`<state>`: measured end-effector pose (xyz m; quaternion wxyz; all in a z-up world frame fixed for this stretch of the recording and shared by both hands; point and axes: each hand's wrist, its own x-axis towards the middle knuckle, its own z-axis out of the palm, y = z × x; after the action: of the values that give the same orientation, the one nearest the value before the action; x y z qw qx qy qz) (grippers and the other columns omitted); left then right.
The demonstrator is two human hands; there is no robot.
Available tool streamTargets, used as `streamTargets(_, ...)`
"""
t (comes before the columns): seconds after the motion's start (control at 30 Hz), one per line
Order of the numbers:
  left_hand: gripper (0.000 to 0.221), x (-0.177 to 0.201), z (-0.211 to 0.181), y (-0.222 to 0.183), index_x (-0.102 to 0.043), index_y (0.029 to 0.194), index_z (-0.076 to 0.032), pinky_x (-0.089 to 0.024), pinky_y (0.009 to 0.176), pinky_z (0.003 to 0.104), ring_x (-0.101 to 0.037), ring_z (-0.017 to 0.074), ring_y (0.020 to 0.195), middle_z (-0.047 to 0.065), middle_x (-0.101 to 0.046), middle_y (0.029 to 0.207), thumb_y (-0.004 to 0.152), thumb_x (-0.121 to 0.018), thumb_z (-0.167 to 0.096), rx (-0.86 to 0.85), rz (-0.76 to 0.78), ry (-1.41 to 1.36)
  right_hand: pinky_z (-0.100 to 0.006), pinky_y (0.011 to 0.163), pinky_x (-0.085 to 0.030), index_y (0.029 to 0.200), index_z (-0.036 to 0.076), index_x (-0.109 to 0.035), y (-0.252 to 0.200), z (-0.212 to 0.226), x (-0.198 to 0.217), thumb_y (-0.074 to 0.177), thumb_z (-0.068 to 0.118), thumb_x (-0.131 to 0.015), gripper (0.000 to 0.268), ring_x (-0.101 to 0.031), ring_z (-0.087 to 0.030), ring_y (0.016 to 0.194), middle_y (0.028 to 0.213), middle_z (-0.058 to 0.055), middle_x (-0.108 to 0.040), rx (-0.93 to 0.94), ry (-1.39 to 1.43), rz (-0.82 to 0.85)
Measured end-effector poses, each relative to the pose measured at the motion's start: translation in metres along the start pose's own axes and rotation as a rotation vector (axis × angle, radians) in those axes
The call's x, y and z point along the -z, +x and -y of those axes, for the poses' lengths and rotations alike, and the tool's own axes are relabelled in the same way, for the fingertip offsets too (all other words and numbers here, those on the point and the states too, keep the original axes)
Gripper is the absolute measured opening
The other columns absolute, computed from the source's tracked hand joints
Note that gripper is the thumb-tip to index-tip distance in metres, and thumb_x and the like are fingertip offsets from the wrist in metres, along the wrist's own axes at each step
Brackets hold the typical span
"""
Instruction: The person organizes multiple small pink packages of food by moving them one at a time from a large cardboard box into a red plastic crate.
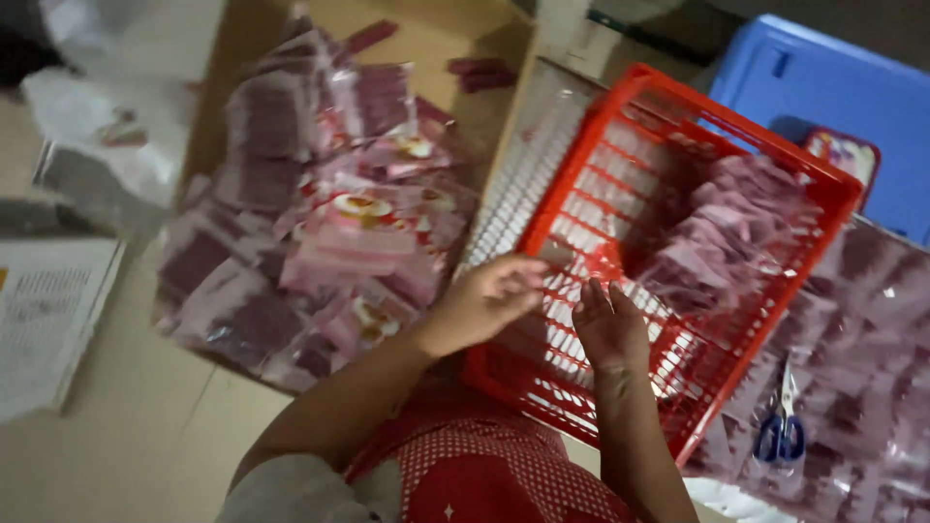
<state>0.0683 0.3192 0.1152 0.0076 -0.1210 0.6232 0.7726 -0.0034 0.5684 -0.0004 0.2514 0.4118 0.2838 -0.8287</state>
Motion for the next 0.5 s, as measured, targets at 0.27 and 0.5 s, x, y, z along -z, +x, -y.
streamTargets(0.27, 0.020, 0.192, -0.024, -0.043, -0.074, 0.109, -0.011, -0.055, 0.082, 0.038, -0.064, 0.0252, 0.089, 0.014, -0.068, 0.093, 0.089, -0.073, -0.009, -0.184, -0.542, 0.433, -0.035, 0.083, -0.053, 0.109, 0.020, -0.061, -0.055, -0.059, -0.093, 0.101, 0.016, -0.057, 0.010, -0.069, -0.020, 0.105, 0.115, -0.004, -0.070, 0.104, -0.327, 0.208)
streamTargets(0.5, 0.011, 0.395, 0.050, 0.000, -0.068, 0.101, -0.012, -0.057, 0.080, 0.047, -0.071, 0.0373, 0.087, 0.014, -0.069, 0.087, 0.093, -0.068, -0.019, -0.094, -0.833, 1.035, -0.034, 0.080, -0.055, 0.108, 0.020, -0.063, -0.088, -0.094, -0.129, 0.105, 0.016, -0.054, 0.010, -0.073, -0.020, 0.097, 0.106, -0.004, -0.074, 0.240, -0.503, 0.262)
